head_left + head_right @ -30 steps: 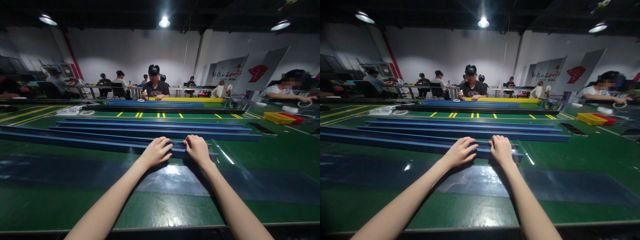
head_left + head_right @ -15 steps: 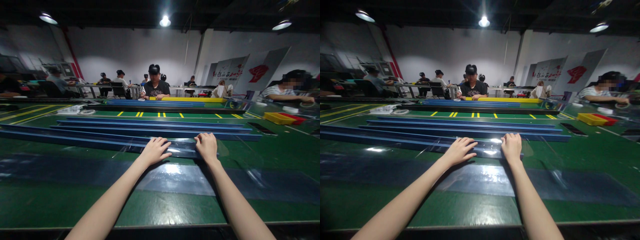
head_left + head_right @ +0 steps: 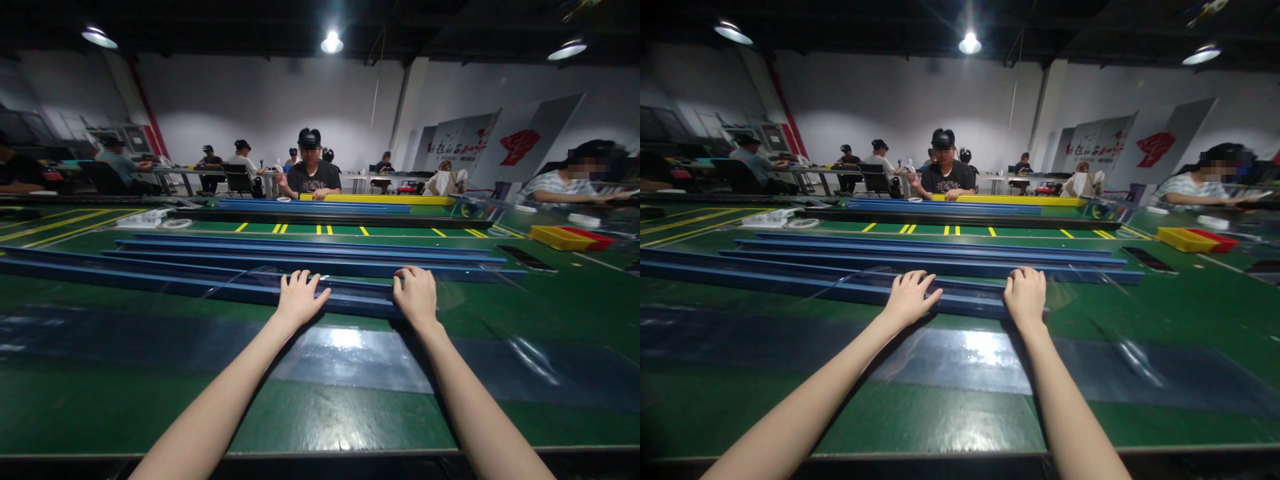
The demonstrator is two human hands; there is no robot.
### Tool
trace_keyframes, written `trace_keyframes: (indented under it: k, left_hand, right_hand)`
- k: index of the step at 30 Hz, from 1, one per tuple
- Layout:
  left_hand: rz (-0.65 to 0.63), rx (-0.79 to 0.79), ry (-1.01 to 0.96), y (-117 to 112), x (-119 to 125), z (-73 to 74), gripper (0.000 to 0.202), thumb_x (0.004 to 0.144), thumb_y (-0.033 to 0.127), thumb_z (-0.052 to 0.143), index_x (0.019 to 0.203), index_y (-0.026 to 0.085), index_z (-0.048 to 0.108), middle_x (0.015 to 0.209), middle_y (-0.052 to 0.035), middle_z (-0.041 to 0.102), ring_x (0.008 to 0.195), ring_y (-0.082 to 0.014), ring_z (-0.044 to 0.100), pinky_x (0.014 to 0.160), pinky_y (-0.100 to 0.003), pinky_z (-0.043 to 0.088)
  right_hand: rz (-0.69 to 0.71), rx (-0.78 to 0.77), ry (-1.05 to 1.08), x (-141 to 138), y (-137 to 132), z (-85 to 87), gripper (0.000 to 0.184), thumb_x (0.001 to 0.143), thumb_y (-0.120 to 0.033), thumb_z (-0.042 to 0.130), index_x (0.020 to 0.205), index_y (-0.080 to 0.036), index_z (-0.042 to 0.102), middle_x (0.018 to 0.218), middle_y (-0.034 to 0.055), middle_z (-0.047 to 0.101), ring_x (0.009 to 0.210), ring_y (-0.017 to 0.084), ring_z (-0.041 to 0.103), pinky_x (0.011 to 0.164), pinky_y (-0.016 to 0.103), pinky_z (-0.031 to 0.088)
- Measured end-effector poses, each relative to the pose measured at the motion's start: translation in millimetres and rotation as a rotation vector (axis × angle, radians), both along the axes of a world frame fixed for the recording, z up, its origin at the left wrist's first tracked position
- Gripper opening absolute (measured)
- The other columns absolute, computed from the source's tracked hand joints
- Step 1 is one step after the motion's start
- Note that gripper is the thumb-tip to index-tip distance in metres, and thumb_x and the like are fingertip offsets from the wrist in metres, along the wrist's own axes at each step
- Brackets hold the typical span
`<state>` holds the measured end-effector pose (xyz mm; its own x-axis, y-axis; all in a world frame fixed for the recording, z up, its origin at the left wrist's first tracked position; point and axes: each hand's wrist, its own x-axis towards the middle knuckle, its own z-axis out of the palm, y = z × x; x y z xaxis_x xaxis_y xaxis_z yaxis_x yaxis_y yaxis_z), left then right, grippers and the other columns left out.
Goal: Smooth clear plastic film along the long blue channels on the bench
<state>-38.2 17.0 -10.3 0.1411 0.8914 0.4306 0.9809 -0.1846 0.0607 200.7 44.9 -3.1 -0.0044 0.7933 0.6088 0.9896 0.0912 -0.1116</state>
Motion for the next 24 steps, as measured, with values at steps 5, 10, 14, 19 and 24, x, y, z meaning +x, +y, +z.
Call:
trace_keyframes:
  k: [5, 10, 14, 19, 24]
  left_hand:
    - [-0.003, -0.005, -0.016, 0.0, 0.2, -1.0, 0.043, 0.082, 0.047, 0.036, 0.114, 0.022, 0.052, 0.119, -0.0096, 0.050, 0.112, -0.0285, 0.039, 0.094, -0.050, 0.027]
    - [-0.021, 0.006, -0.037, 0.4, -0.7, 0.4, 0.042, 0.082, 0.047, 0.037, 0.113, 0.022, 0.052, 0.117, -0.0081, 0.052, 0.110, -0.0266, 0.040, 0.094, -0.048, 0.027]
    - [-0.021, -0.011, -0.086, 0.8, -1.7, 4.9, 0.040, 0.083, 0.046, 0.037, 0.111, 0.022, 0.054, 0.116, -0.0064, 0.052, 0.109, -0.0229, 0.042, 0.093, -0.042, 0.030]
    - [0.059, -0.015, -0.106, 0.8, -3.3, 7.3, 0.038, 0.083, 0.045, 0.036, 0.106, 0.022, 0.057, 0.115, -0.0066, 0.054, 0.107, -0.0233, 0.044, 0.091, -0.041, 0.032]
    - [0.106, 0.003, -0.097, 2.3, -6.5, 5.2, 0.039, 0.083, 0.045, 0.036, 0.105, 0.022, 0.058, 0.115, -0.0079, 0.053, 0.108, -0.0252, 0.043, 0.090, -0.044, 0.032]
  right_hand:
    - [0.247, -0.163, -0.097, -26.5, -12.1, 5.4, 0.034, 0.087, -0.032, 0.031, 0.092, -0.016, 0.060, 0.093, 0.0088, 0.061, 0.089, 0.018, 0.051, 0.078, 0.029, 0.034]
    - [0.358, -0.238, -0.234, -40.6, -20.5, 8.6, 0.041, 0.088, -0.040, 0.026, 0.097, -0.016, 0.058, 0.096, 0.0091, 0.060, 0.092, 0.017, 0.051, 0.078, 0.026, 0.034]
    - [0.304, -0.256, -0.183, -33.8, -19.9, 14.0, 0.045, 0.089, -0.042, 0.022, 0.089, -0.020, 0.061, 0.092, 0.0053, 0.062, 0.090, 0.015, 0.054, 0.071, 0.024, 0.036]
    - [0.104, -0.302, -0.138, -18.7, -18.8, 23.0, 0.052, 0.088, -0.045, 0.018, 0.079, -0.022, 0.064, 0.085, 0.0048, 0.065, 0.081, 0.017, 0.058, 0.058, 0.025, 0.035]
    - [-0.080, -0.336, -0.102, -12.1, -17.3, 24.4, 0.053, 0.087, -0.046, 0.019, 0.077, -0.020, 0.065, 0.082, 0.0083, 0.066, 0.073, 0.019, 0.060, 0.054, 0.026, 0.033]
